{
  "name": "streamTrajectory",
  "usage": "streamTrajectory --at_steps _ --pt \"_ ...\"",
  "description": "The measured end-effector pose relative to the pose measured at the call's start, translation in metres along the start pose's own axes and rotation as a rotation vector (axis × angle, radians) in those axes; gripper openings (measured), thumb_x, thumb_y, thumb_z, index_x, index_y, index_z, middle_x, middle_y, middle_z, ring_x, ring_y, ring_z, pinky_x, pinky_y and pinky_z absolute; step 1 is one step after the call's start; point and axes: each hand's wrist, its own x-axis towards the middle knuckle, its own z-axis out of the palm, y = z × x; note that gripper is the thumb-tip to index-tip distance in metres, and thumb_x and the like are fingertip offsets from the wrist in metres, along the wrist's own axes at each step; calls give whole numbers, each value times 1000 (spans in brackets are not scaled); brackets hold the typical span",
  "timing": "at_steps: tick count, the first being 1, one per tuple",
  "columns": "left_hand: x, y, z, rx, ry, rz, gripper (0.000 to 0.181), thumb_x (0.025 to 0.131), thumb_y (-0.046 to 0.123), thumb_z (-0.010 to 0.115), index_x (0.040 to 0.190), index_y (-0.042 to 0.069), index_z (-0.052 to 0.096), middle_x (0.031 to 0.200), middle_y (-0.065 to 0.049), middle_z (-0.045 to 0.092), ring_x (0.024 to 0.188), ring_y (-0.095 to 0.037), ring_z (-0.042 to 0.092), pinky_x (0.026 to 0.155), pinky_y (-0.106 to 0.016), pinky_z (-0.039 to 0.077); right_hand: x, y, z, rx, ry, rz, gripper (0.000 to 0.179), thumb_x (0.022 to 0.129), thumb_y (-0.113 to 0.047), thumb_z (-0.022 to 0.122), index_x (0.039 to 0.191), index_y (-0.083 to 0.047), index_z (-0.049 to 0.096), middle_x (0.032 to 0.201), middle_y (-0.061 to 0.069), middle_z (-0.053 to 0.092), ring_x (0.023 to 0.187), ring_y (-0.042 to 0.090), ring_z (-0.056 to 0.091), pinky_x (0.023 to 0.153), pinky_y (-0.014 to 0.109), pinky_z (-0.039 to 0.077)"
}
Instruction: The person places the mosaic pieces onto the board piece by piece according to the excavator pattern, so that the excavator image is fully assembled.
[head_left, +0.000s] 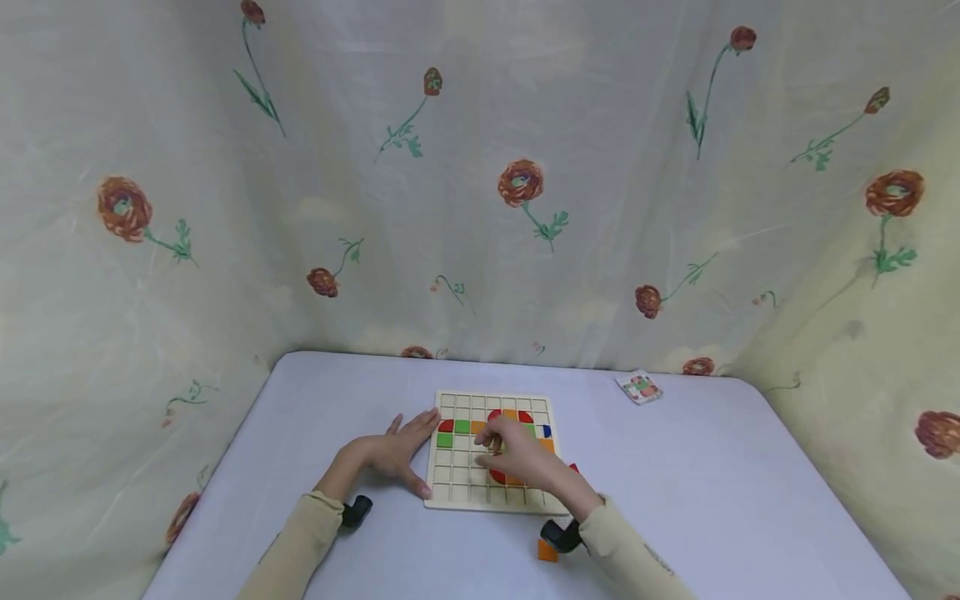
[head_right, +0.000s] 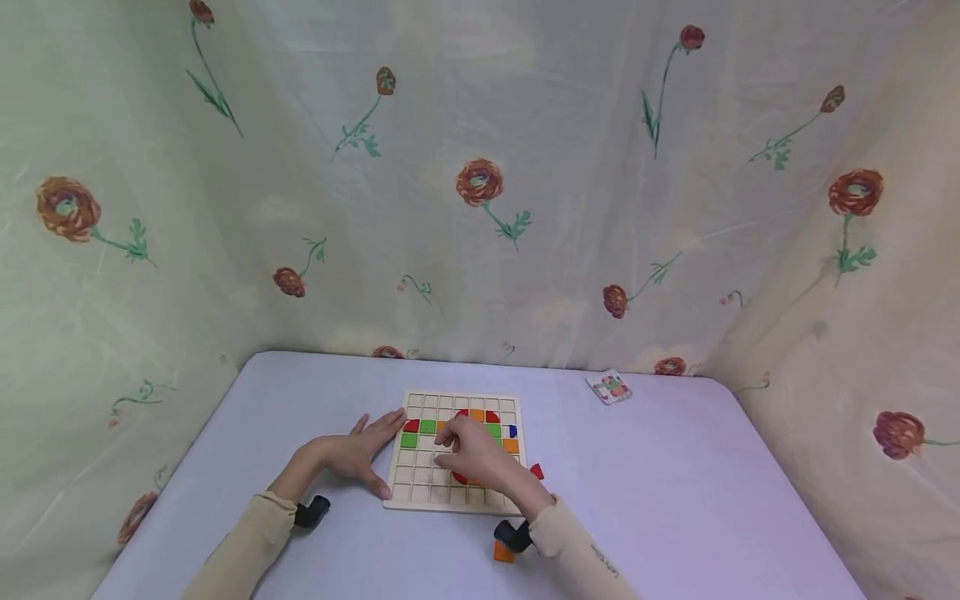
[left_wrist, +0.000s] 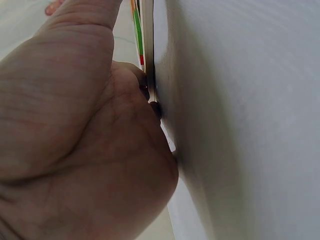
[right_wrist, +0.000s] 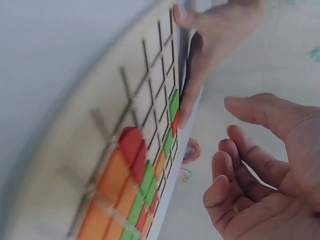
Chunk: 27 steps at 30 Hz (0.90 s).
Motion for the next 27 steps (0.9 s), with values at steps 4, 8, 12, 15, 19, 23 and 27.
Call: streamTrajectory --at_steps 4,8,12,15,19,23,27 --pt "1 0 2 8 10 -8 128 65 65 78 156 9 6 164 -6 1 152 -23 -1 121 -53 -2 -33 11 -7 18 -24 49 24 82 -18 76 102 -9 65 95 5 62 86 19 53 69 22 46" --pt "1 0 2 1 11 -7 129 64 65 78 156 9 6 164 -6 1 152 -24 -2 121 -54 -2 -64 26 -8 47 -69 107 30 79 -20 78 103 -10 62 96 2 61 88 18 51 73 25 46" --pt "0 1 2 -18 12 1 129 64 65 78 156 8 7 164 -7 1 152 -24 -2 120 -55 -3 -90 41 -9 89 -107 148 35 77 -22 79 104 -11 60 97 0 60 89 17 51 76 28 47" --pt "-1 0 3 -14 11 -2 129 64 66 78 156 9 7 164 -6 1 152 -24 -2 120 -54 -3 -105 51 -8 96 -115 169 39 76 -25 81 105 -11 60 96 0 59 88 17 50 74 26 46" --pt "-1 -2 3 -8 13 -12 129 64 67 77 156 11 5 164 -5 0 152 -22 -3 121 -53 -3 -115 62 -5 68 -115 164 42 74 -29 83 106 -12 61 95 -3 58 86 14 50 70 21 45" --pt "-1 -1 2 -15 19 -12 129 64 66 78 156 11 6 164 -4 0 152 -22 -3 121 -52 -4 -117 66 -3 25 -117 111 36 74 -31 83 101 -15 64 93 -8 60 82 10 51 71 19 46" --pt "0 1 2 -16 18 -6 129 65 66 77 156 10 6 164 -4 0 152 -22 -3 121 -53 -4 -119 67 -1 32 -139 67 22 78 -27 80 94 -19 67 85 -10 60 77 6 52 69 18 47"
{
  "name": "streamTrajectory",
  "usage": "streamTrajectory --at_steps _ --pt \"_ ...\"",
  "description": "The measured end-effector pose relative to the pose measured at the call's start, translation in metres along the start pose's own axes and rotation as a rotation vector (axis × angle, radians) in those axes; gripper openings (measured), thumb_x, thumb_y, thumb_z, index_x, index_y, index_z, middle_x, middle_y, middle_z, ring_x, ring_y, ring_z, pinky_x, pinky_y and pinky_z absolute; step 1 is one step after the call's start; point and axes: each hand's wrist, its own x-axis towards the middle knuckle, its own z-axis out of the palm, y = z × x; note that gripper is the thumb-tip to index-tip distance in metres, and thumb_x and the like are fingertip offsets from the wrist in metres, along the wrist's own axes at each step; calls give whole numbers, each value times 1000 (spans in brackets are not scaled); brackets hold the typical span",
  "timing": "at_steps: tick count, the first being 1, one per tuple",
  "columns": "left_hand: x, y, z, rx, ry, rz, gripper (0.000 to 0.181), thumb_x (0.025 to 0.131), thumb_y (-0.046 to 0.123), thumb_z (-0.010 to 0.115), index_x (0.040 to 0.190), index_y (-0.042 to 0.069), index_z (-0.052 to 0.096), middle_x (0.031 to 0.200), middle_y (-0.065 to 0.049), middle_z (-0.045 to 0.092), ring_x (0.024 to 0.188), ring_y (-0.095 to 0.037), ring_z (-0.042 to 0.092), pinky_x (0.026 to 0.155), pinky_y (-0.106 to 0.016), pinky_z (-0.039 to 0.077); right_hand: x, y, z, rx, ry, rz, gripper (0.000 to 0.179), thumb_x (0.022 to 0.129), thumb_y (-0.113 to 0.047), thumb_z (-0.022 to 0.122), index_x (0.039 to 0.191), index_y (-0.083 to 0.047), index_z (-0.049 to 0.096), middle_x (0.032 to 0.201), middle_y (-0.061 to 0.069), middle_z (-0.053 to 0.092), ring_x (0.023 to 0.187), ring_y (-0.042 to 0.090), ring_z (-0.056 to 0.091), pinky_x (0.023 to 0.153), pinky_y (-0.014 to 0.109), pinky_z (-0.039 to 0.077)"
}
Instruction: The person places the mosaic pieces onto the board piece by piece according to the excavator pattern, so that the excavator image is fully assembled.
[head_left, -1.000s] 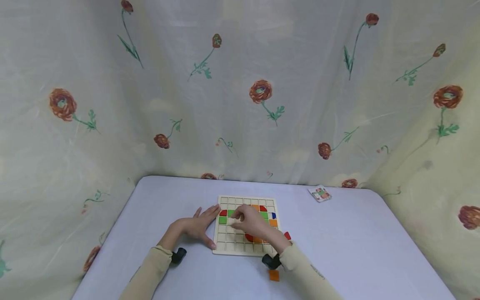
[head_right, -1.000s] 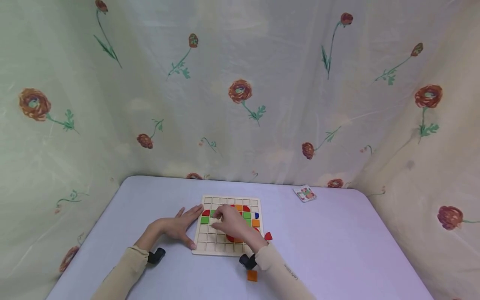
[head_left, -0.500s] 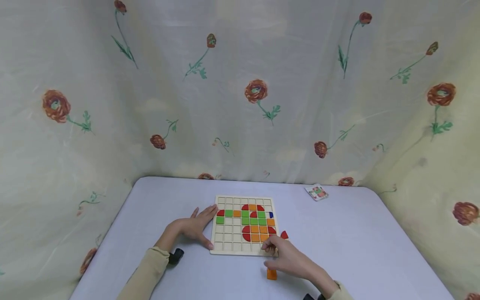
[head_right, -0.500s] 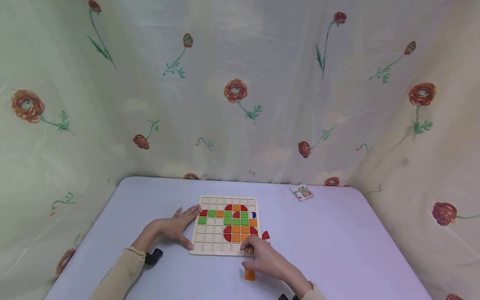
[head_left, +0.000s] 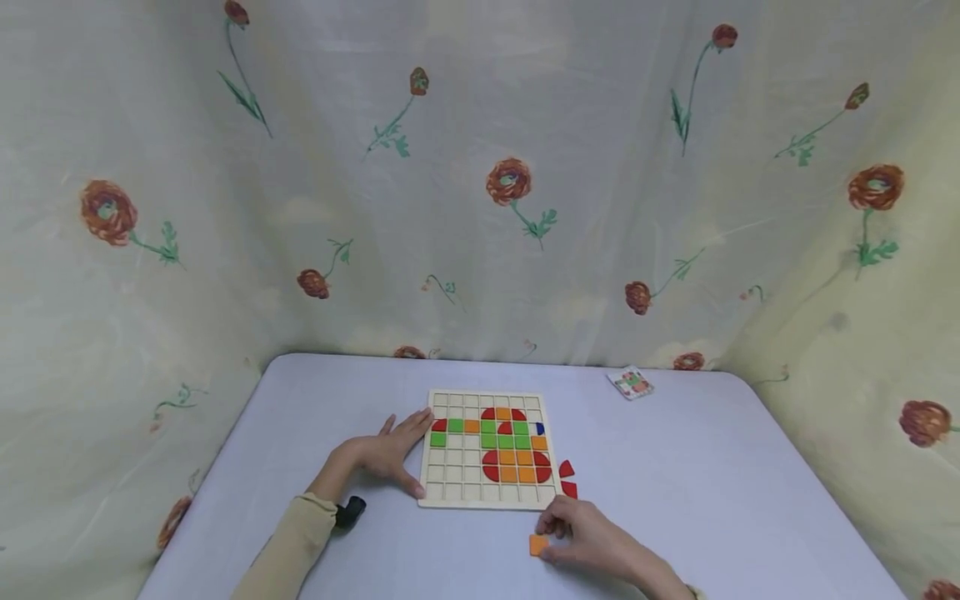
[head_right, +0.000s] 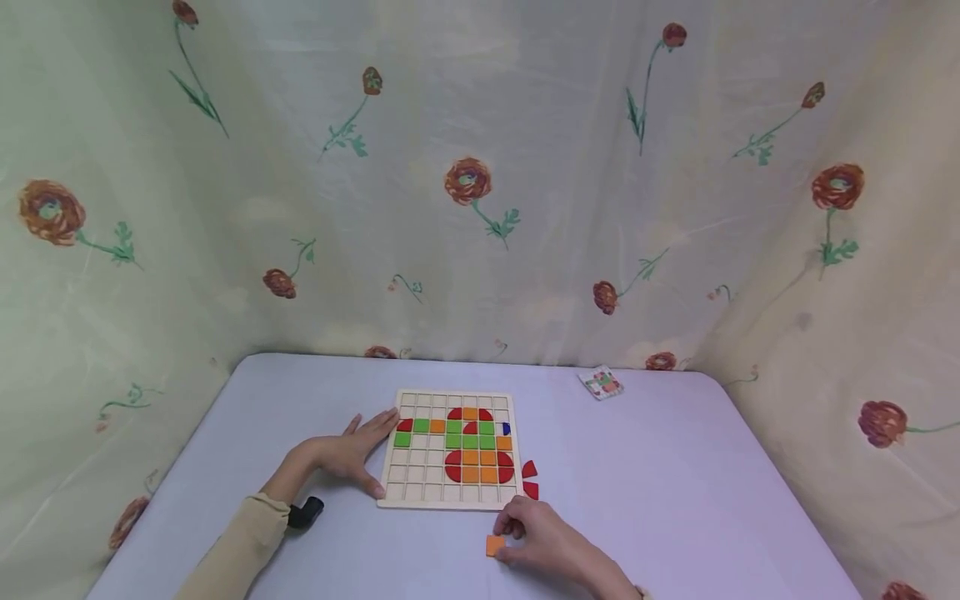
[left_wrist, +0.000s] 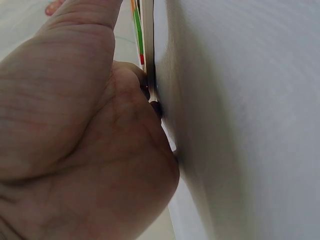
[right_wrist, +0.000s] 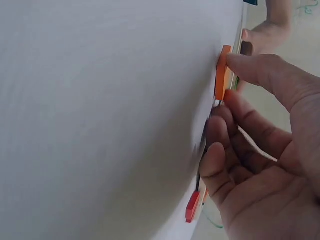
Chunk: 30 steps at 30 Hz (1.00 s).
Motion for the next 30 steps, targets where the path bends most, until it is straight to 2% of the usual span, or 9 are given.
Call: streamTrajectory --at_steps 4,11,16,21,25,30 --pt "2 -1 1 5 0 -4 129 64 67 77 156 11 6 165 -3 0 152 -21 -3 121 -52 -4 0 -2 2 23 -19 -8 19 80 -24 79 94 -20 67 84 -10 59 76 5 52 68 17 48" --pt "2 -2 1 0 -6 -3 130 64 67 77 156 11 6 165 -3 -1 152 -21 -3 121 -52 -4 2 -5 4 -27 -40 -12 20 80 -22 78 96 -19 68 84 -11 58 76 4 52 68 17 48" --pt "2 -4 2 6 -7 -7 130 63 68 77 156 11 6 165 -2 -1 152 -20 -4 121 -52 -5 10 -15 6 2 -6 2 17 81 -23 77 95 -21 67 85 -10 59 76 5 53 67 17 48" --pt "1 -2 1 -2 -6 2 130 64 67 77 156 10 7 165 -4 0 152 -22 -3 121 -52 -4 32 -33 9 -3 76 -25 17 81 -23 77 96 -21 68 89 -10 60 79 8 53 68 17 48" --pt "0 -1 0 2 -8 9 128 65 66 77 156 9 6 164 -5 0 152 -23 -3 121 -53 -4 59 -48 9 -4 149 -51 19 81 -24 77 98 -18 70 90 -8 62 81 11 55 68 19 48" --pt "-2 1 -1 9 -13 10 126 67 64 77 156 8 6 164 -6 -1 152 -24 -3 121 -53 -4 95 -61 11 0 198 -74 21 84 -26 75 102 -16 72 92 -5 65 81 12 56 69 19 49"
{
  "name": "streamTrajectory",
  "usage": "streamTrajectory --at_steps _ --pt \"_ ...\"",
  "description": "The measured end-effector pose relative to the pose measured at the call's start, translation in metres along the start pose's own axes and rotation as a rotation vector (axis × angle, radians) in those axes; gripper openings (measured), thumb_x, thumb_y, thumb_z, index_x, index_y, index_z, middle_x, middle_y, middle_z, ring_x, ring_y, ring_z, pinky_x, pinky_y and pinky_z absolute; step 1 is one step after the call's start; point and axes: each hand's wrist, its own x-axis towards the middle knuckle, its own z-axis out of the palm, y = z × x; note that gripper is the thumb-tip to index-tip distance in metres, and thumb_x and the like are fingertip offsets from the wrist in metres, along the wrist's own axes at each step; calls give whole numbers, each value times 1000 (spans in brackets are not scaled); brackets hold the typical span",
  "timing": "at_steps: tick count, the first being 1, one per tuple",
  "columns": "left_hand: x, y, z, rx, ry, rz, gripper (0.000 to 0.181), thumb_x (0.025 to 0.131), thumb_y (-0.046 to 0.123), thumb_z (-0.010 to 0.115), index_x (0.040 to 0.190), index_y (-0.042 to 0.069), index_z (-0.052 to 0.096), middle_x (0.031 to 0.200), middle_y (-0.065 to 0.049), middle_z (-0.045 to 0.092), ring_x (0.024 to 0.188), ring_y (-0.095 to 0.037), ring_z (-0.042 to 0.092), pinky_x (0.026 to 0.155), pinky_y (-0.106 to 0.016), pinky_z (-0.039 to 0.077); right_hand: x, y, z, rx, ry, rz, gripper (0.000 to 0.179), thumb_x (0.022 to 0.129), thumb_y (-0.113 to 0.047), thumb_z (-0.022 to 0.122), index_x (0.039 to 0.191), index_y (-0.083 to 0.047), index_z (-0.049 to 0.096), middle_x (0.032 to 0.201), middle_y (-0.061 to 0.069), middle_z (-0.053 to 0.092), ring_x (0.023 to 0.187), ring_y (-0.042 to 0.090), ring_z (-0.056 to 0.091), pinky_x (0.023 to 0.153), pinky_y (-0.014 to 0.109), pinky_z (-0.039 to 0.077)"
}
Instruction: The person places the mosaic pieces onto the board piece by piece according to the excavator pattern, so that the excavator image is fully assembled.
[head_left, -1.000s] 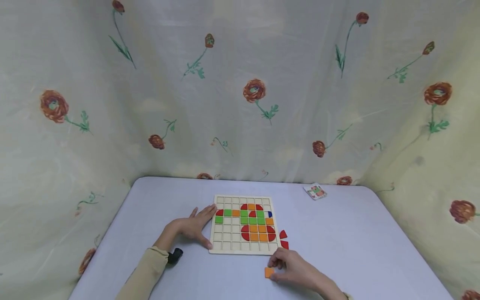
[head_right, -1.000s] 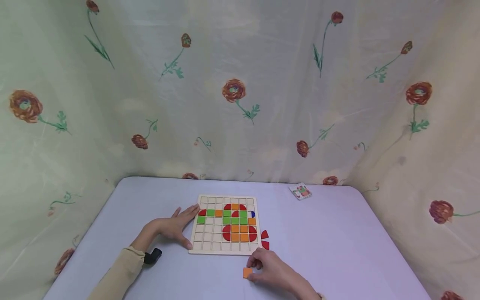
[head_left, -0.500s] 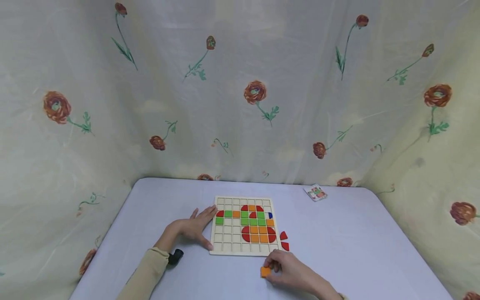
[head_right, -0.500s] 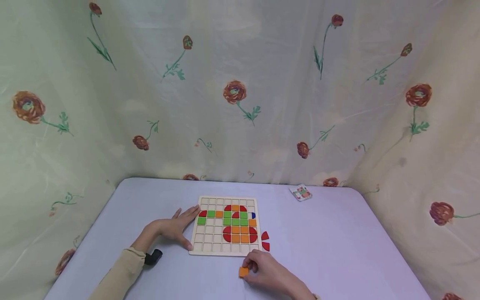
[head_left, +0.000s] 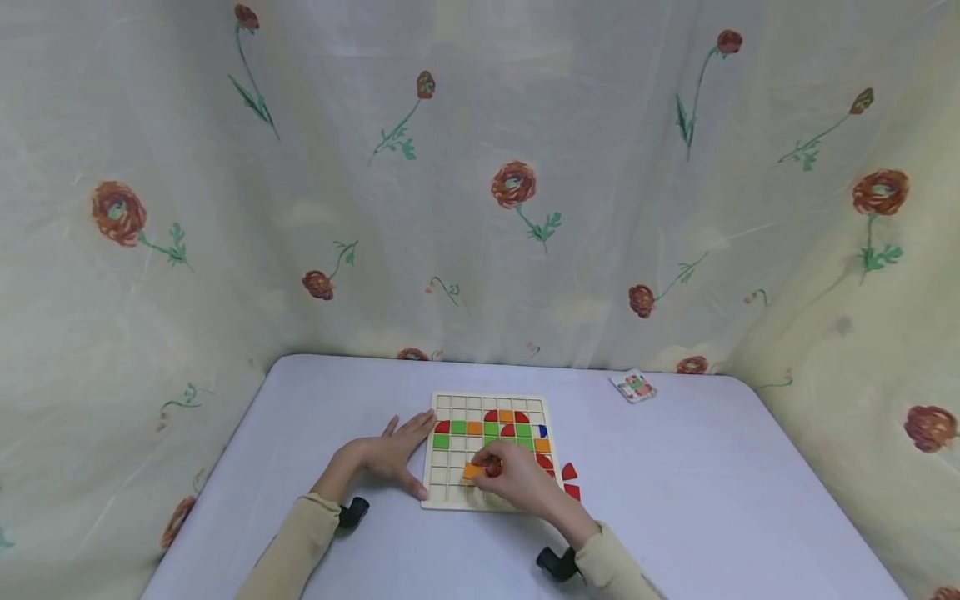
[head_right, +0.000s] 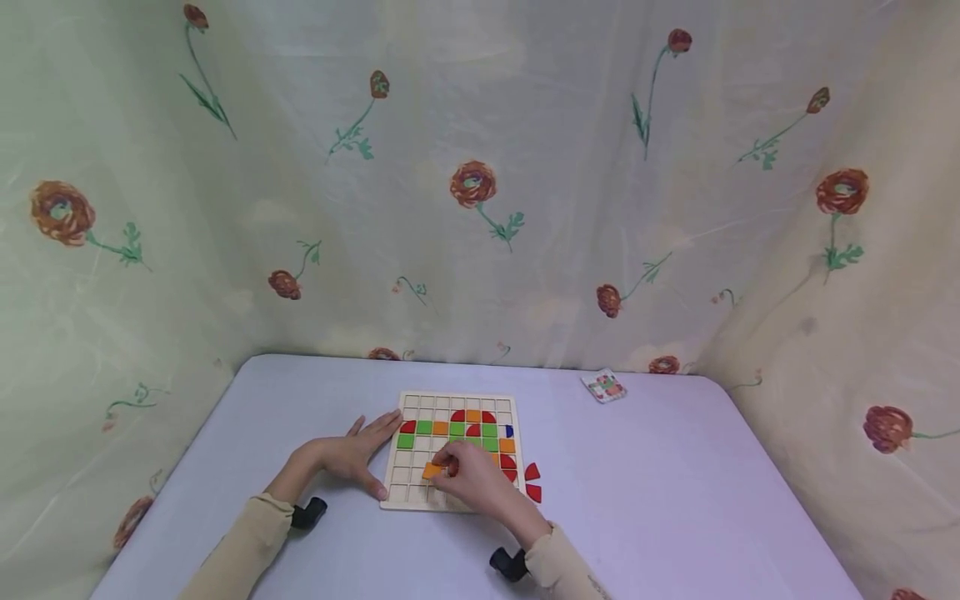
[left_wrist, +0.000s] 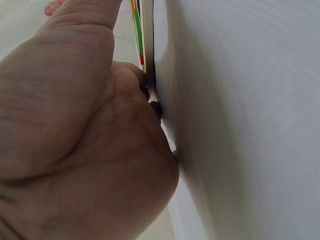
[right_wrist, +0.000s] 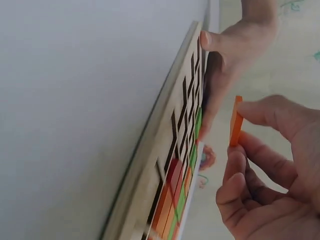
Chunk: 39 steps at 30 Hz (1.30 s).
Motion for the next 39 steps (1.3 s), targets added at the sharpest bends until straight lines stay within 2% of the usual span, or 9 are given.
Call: streamTrajectory --at_steps 5,8,14,19,25,32,35,39 --pt "-1 3 -1 0 -2 2 124 69 61 77 156 9 6 164 -7 0 152 -25 -3 120 -54 -4 32 -2 13 -20 25 -22 21 85 -25 74 101 -12 74 92 -5 68 77 9 56 68 20 49" --pt "-2 4 -2 -1 -3 1 124 69 61 77 156 9 6 164 -6 0 152 -24 -3 120 -54 -4 46 -2 22 -31 0 -10 21 85 -24 74 102 -11 74 91 -4 67 77 9 54 67 20 49" --pt "-2 4 -2 -6 -5 24 125 69 61 77 156 8 5 164 -6 -2 151 -26 -4 120 -56 -4 61 -6 33 -68 -62 -14 18 84 -16 74 101 -9 74 92 -1 67 77 9 55 68 20 50" --pt "-1 3 -2 -5 -7 26 125 69 62 77 156 7 5 164 -6 -2 152 -25 -4 119 -57 -5 64 -11 34 -90 -81 -21 15 84 -14 74 99 -10 75 93 -1 67 77 7 57 70 20 52" --pt "-1 2 -3 -5 -8 22 125 69 62 77 156 7 5 164 -6 -1 152 -25 -4 119 -57 -5 65 -13 33 -76 -86 -27 14 84 -13 74 97 -9 74 89 -2 67 73 7 56 67 19 50" --pt "0 0 -2 2 -14 19 125 69 62 77 156 8 4 164 -5 -2 152 -24 -4 119 -56 -5 65 -13 32 -79 -92 -32 20 83 -13 75 102 -8 74 93 0 67 77 8 56 70 19 51" --pt "1 0 -1 2 -9 13 126 68 63 77 156 9 5 164 -5 -1 152 -24 -4 120 -56 -5 61 -12 28 -41 -70 -39 22 83 -13 75 103 -6 72 96 3 65 82 11 55 73 21 50" --pt "2 0 0 3 -5 -1 126 68 62 78 156 10 4 164 -5 -1 152 -23 -4 120 -54 -5 47 -9 15 17 -42 -48 19 85 -14 74 102 -7 68 93 3 60 82 12 52 69 21 47"
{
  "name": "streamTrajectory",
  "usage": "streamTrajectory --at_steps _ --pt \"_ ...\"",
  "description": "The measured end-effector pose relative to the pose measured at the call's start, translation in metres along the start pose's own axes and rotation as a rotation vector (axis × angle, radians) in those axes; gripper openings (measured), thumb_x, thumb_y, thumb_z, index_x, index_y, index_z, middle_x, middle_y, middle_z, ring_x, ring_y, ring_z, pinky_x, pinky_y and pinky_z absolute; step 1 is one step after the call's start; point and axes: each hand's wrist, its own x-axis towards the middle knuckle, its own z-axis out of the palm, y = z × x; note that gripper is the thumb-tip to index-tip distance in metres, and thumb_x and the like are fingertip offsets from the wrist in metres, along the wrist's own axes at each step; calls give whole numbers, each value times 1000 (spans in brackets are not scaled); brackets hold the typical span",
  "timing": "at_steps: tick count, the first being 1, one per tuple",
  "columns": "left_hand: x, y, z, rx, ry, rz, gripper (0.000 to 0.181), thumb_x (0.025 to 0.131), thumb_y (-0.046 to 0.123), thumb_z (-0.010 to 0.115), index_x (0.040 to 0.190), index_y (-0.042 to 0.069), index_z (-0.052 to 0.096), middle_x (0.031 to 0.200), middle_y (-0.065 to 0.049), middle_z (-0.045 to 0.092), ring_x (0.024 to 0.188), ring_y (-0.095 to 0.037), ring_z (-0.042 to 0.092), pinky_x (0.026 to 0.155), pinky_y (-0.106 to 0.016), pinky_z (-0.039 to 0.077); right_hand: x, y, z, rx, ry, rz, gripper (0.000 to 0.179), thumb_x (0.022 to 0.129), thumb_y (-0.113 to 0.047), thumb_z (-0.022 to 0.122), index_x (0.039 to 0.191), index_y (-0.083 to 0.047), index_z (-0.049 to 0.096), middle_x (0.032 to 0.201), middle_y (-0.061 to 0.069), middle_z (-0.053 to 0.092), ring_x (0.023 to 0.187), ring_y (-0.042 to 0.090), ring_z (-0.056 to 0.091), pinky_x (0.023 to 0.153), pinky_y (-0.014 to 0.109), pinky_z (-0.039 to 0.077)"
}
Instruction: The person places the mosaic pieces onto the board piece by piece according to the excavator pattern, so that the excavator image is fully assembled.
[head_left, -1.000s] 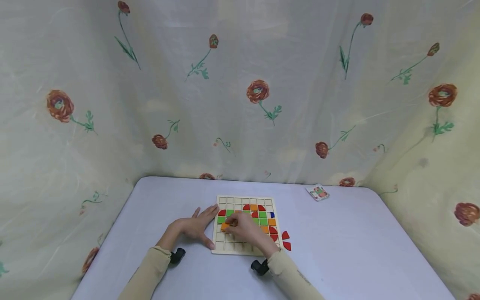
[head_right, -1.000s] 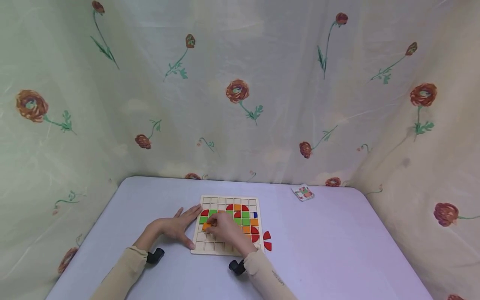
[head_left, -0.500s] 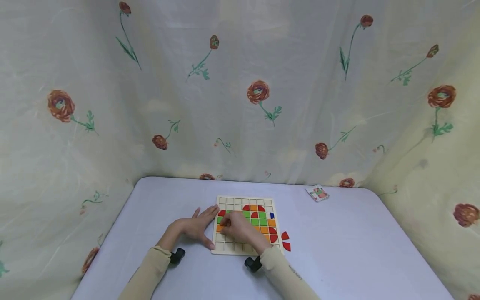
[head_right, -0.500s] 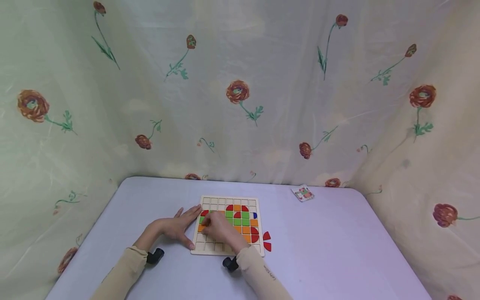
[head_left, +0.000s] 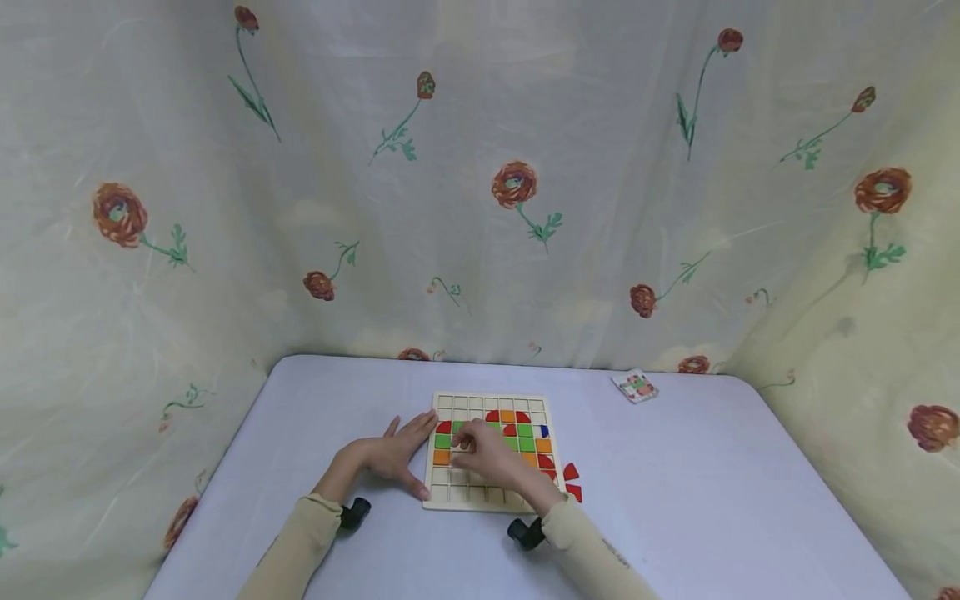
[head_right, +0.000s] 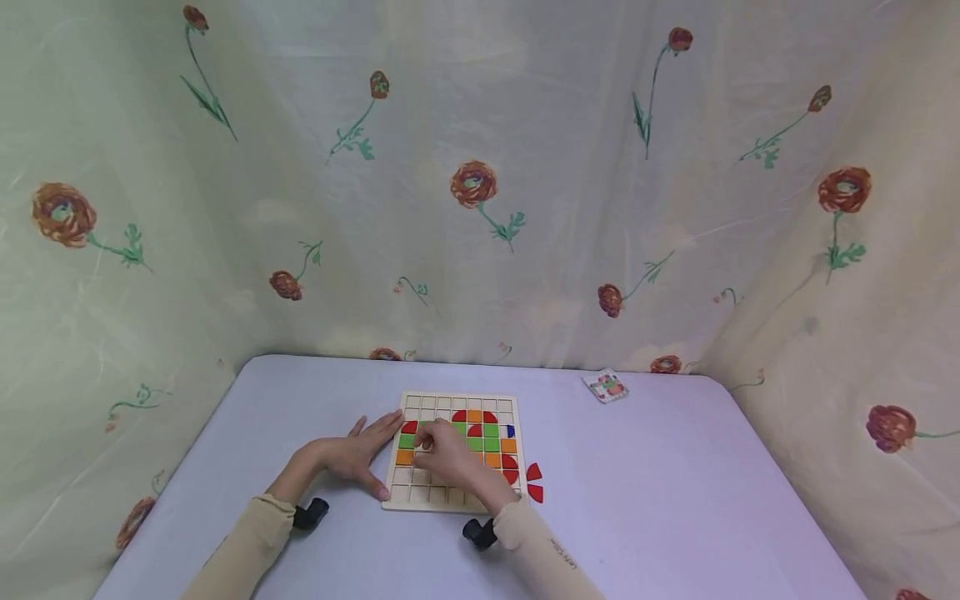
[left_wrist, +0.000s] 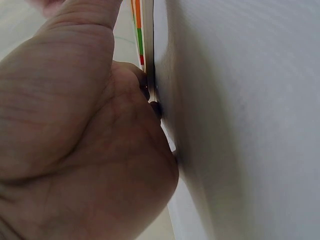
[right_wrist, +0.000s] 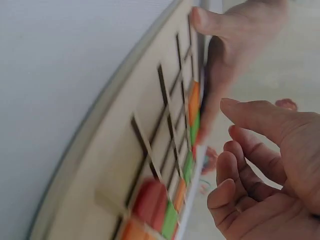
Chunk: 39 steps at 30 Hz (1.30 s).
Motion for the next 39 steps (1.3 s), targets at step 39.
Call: streamTrajectory --at_steps 39 --pt "1 0 3 -24 13 -18 127 65 63 79 156 10 7 165 -4 1 152 -22 -3 120 -53 -5 -97 120 -101 -135 33 289 17 80 -5 74 94 -14 70 91 -3 61 83 15 52 75 29 47"
